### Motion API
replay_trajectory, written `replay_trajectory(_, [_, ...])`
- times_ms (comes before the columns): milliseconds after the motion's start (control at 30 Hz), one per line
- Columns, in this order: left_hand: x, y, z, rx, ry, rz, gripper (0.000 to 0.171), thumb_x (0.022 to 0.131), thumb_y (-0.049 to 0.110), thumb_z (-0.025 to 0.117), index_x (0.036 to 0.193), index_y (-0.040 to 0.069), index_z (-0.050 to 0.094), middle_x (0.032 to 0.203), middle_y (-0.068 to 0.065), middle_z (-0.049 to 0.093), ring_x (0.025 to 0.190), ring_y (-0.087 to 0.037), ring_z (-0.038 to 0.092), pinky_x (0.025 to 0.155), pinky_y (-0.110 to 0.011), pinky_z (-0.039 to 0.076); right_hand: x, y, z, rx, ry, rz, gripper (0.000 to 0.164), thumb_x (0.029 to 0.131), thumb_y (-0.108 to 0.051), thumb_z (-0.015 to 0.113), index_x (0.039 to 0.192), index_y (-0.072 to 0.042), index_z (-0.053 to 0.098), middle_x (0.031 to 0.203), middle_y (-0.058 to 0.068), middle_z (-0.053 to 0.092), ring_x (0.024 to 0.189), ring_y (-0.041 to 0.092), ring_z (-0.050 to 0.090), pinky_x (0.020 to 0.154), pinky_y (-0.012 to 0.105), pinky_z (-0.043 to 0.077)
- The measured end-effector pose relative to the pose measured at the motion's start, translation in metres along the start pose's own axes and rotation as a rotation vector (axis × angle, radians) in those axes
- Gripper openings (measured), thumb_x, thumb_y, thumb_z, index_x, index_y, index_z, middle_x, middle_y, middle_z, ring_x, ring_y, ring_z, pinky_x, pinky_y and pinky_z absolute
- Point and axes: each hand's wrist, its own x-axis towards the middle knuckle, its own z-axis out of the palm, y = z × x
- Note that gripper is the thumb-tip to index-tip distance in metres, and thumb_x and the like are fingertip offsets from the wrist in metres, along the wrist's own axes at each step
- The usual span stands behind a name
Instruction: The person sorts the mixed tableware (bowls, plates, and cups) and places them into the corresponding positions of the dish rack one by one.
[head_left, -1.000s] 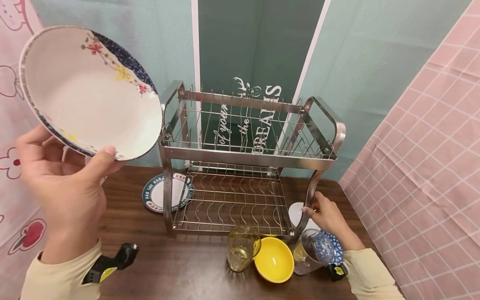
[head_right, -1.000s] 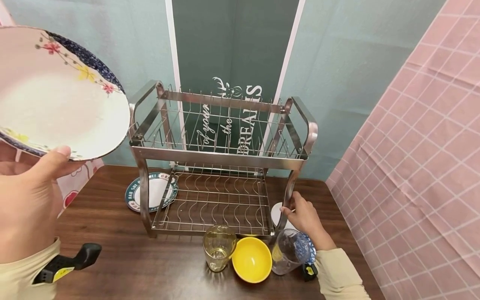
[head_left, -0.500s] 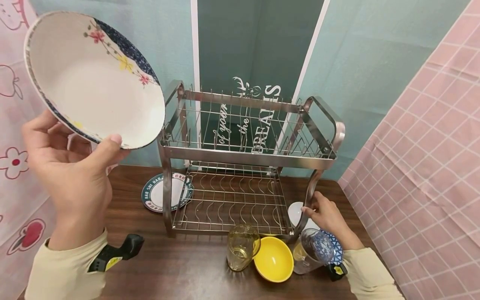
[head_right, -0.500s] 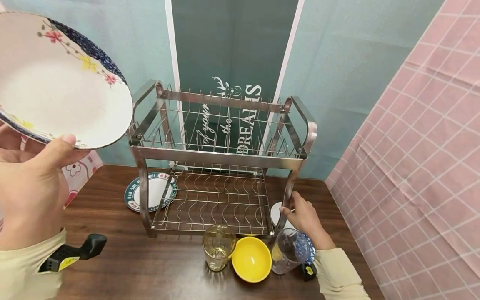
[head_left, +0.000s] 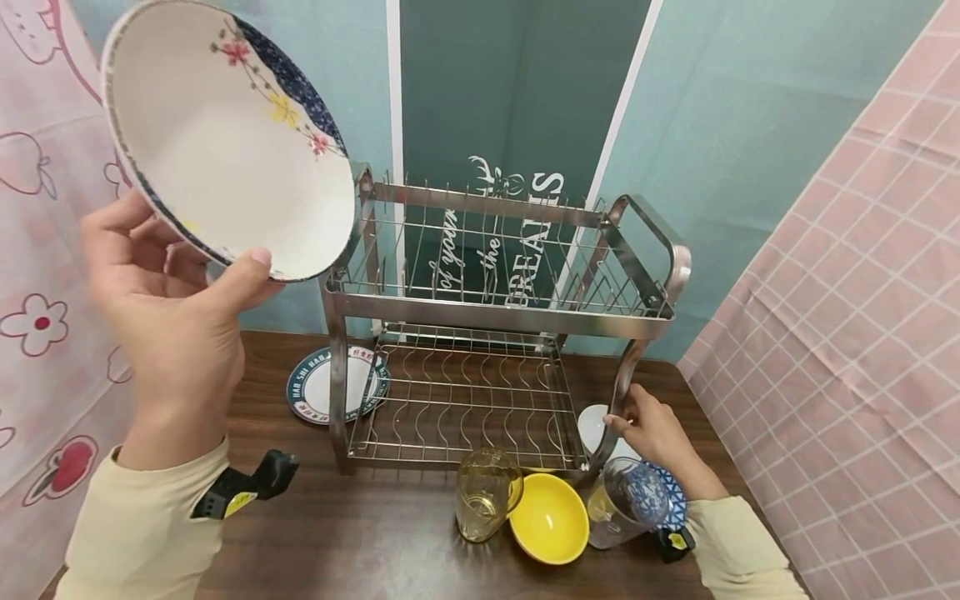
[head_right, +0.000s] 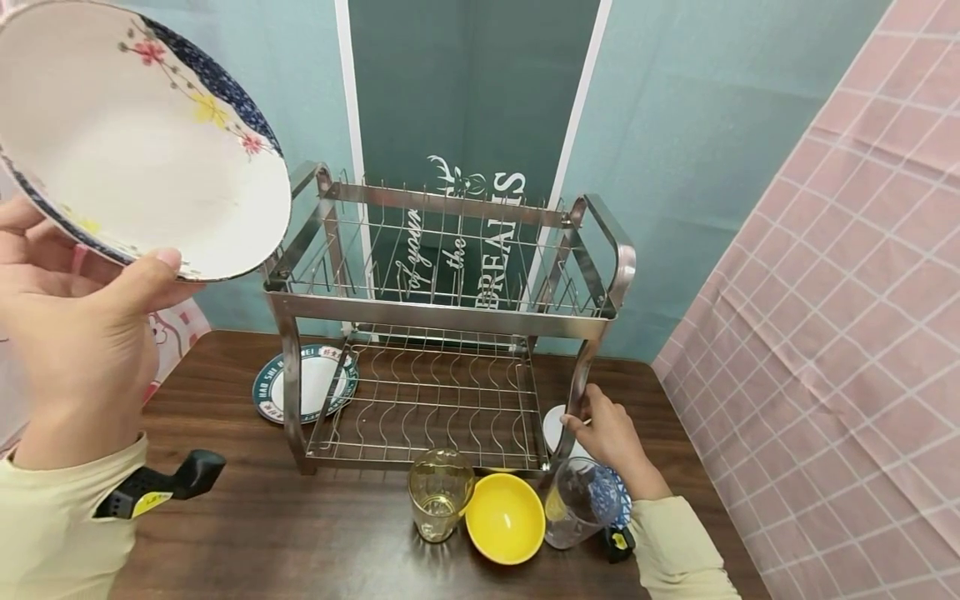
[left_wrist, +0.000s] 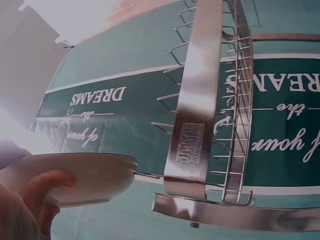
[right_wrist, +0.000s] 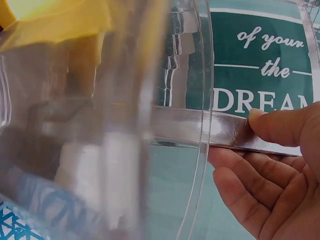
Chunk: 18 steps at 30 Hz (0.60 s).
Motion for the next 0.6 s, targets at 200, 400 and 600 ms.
replay_trajectory(200, [0.001, -0.002, 0.004, 0.055, -0.048, -0.051, 0.066, 0.062, -0.031, 0.062, 0.119, 0.000, 0.049, 0.111, -0.024, 0.045, 0.089, -0.033, 0.056, 0.057, -0.039, 0.051, 0.000, 0.000, 0.000, 0.000, 0.005, -0.005, 0.024, 0.085, -0.011, 0.067, 0.095, 0.001, 0.048, 0.076, 0.010, 0.062, 0.060, 0.020, 0.053, 0.051, 0.033, 0.042])
replay_trajectory(400, [0.005, -0.007, 0.008, 0.074, -0.062, -0.101, 0.067, 0.062, -0.029, 0.065, 0.119, 0.002, 0.050, 0.111, -0.021, 0.045, 0.090, -0.030, 0.055, 0.059, -0.040, 0.050, 0.000, 0.000, 0.001, -0.006, 0.013, -0.003, 0.023, 0.084, -0.010, 0.067, 0.095, 0.000, 0.049, 0.071, 0.006, 0.059, 0.058, 0.019, 0.049, 0.050, 0.033, 0.040])
replay_trajectory(600, [0.008, -0.014, 0.012, 0.116, -0.069, -0.128, 0.069, 0.061, -0.030, 0.065, 0.120, 0.003, 0.051, 0.107, -0.020, 0.046, 0.086, -0.027, 0.056, 0.058, -0.039, 0.050, -0.001, 0.000, 0.001, -0.013, 0.016, -0.003, 0.023, 0.084, -0.009, 0.067, 0.095, 0.001, 0.049, 0.072, 0.006, 0.059, 0.059, 0.019, 0.049, 0.050, 0.033, 0.040])
